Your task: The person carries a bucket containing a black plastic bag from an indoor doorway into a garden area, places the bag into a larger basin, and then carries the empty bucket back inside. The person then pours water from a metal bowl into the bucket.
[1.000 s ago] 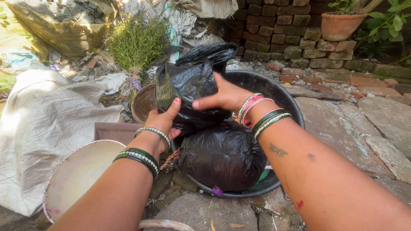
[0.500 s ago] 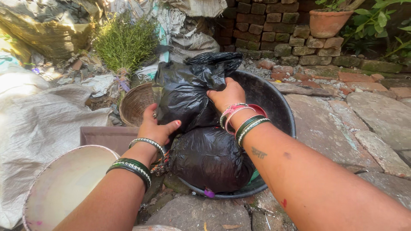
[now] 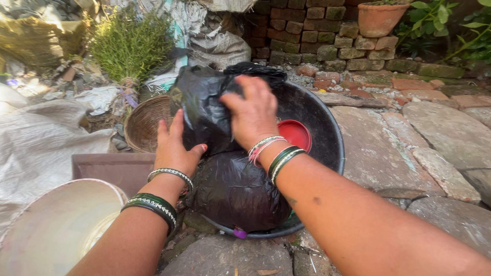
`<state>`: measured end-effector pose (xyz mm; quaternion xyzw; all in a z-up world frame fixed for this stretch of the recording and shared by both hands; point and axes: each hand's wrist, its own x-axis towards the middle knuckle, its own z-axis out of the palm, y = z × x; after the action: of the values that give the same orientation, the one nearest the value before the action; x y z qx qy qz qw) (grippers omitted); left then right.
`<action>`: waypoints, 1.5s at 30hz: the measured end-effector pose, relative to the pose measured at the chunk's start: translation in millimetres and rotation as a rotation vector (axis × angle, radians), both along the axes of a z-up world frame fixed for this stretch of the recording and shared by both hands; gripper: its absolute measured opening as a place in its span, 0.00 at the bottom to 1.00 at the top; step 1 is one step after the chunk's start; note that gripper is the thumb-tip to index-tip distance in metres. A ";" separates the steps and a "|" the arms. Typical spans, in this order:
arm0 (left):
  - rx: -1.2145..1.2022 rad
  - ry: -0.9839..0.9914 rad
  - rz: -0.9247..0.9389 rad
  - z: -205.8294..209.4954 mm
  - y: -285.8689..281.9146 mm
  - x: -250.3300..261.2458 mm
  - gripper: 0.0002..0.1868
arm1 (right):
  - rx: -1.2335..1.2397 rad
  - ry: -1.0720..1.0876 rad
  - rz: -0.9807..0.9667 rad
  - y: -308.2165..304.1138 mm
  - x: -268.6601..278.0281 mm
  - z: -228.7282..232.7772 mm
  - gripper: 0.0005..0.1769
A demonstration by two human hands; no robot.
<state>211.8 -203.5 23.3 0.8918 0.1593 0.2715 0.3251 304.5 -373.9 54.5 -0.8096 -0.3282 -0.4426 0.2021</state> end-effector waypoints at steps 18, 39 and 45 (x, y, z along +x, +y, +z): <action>0.234 0.513 0.035 -16.8 -15.6 7.7 0.53 | -0.487 0.967 -0.140 7.9 -3.2 -7.7 0.49; 0.284 0.061 0.124 -3.3 -2.1 -2.5 0.49 | -0.153 0.453 -0.114 3.2 -12.7 4.7 0.24; 0.345 0.161 0.142 4.8 -9.6 -7.5 0.42 | -0.118 0.334 -0.062 8.8 -29.1 12.9 0.33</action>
<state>204.3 -213.1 28.1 0.9396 0.1985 0.2447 0.1339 275.4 -365.1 67.3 -0.8921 -0.2902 -0.2880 0.1923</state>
